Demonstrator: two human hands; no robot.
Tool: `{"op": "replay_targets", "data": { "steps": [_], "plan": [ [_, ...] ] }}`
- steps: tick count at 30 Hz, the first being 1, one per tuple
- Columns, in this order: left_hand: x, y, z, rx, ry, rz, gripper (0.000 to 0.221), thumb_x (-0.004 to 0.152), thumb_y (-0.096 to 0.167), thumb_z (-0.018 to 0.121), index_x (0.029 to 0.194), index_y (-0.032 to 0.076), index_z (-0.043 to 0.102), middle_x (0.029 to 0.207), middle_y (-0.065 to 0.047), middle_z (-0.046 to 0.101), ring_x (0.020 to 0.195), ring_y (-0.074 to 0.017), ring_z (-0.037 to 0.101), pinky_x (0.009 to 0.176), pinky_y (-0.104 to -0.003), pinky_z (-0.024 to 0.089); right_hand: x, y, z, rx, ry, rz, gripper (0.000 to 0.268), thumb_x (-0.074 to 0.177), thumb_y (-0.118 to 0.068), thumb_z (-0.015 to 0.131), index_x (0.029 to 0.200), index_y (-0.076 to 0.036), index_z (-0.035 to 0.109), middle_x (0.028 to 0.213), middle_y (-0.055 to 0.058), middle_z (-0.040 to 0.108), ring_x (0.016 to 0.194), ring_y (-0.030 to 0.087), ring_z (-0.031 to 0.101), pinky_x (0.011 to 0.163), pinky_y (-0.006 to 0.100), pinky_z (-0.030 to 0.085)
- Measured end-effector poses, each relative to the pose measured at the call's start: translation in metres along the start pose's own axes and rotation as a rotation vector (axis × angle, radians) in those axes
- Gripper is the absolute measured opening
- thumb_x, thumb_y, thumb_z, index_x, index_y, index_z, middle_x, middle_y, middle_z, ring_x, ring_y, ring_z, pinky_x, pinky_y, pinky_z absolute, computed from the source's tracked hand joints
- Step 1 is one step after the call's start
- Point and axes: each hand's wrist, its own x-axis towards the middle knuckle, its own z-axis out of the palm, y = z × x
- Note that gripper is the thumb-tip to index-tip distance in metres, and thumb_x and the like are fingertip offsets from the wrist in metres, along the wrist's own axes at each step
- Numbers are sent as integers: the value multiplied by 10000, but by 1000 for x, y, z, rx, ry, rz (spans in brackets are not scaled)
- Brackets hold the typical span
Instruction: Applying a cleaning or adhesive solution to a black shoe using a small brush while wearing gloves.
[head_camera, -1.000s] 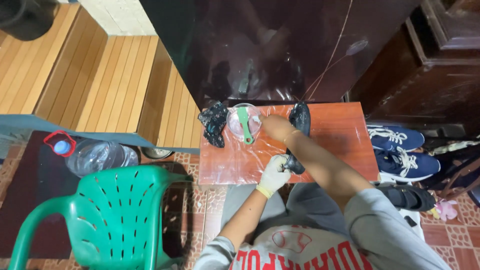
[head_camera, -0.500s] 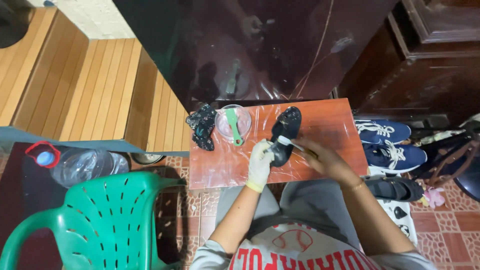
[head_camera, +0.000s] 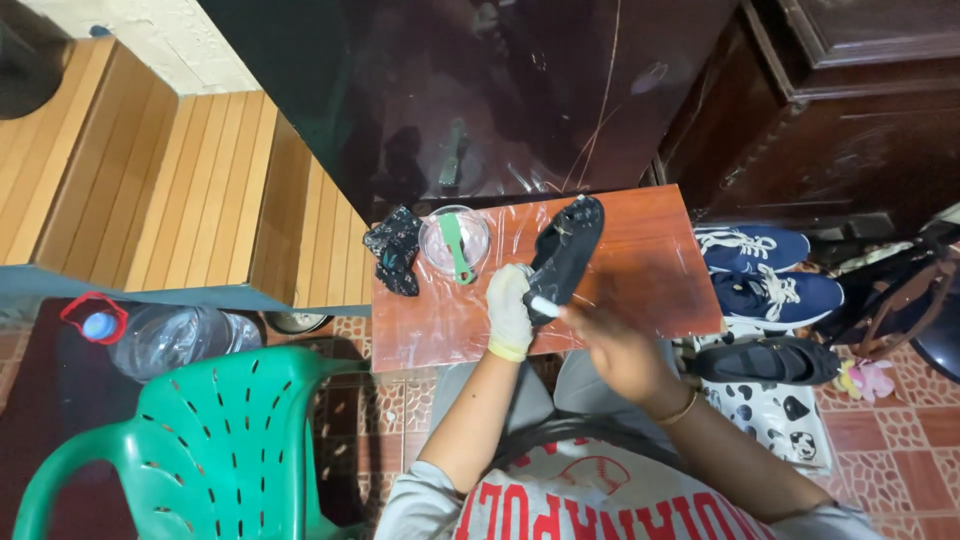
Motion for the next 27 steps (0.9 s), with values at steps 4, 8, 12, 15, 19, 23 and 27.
{"op": "replay_targets", "data": {
  "steps": [4,8,12,15,19,23,27],
  "plan": [
    [8,22,4,-106,68,-1,266,977,216,508,750,106,591,705,-120,539,701,-283,560,755,-345,503,7,14,-9,149,-113,143,442,871,-147,636,1290,-261,717,1292,43,713,1185,263,662,1005,394,535],
    [12,12,5,116,68,117,358,975,389,531,705,159,580,646,-46,516,639,-243,553,683,-307,496,-11,-7,11,-309,88,-91,545,917,-256,600,1400,-506,579,944,7,728,878,201,716,825,386,586],
    [6,43,17,-163,165,-47,345,1028,271,443,735,105,517,681,-121,493,671,-260,527,727,-346,484,10,-13,-20,-131,-26,118,375,949,-392,585,1299,-484,684,1004,16,756,875,237,755,710,381,618],
    [13,69,22,-219,222,-138,336,1031,195,425,713,105,486,662,-88,441,649,-212,469,714,-314,464,2,-9,-15,-326,159,-46,352,924,-284,580,1219,-402,731,872,4,700,731,186,701,672,309,561],
    [12,85,27,-217,318,-233,368,1044,195,445,690,103,474,667,-99,455,660,-215,463,744,-308,464,-4,7,-25,-267,148,-14,374,914,-295,610,1234,-459,710,795,-72,641,604,142,642,563,275,542],
    [10,61,39,-215,316,-229,402,1068,234,430,695,89,465,672,-115,458,657,-224,472,745,-324,466,-20,14,-12,-280,148,-21,257,898,-351,609,1094,-383,772,886,-57,679,716,155,685,608,286,547],
    [4,73,36,-300,427,-254,325,1026,168,460,703,129,474,703,-52,462,687,-172,457,740,-271,445,-15,8,-25,-220,162,-65,352,913,-282,567,1183,-406,755,784,-14,627,606,208,642,567,296,551]
  ]
}}
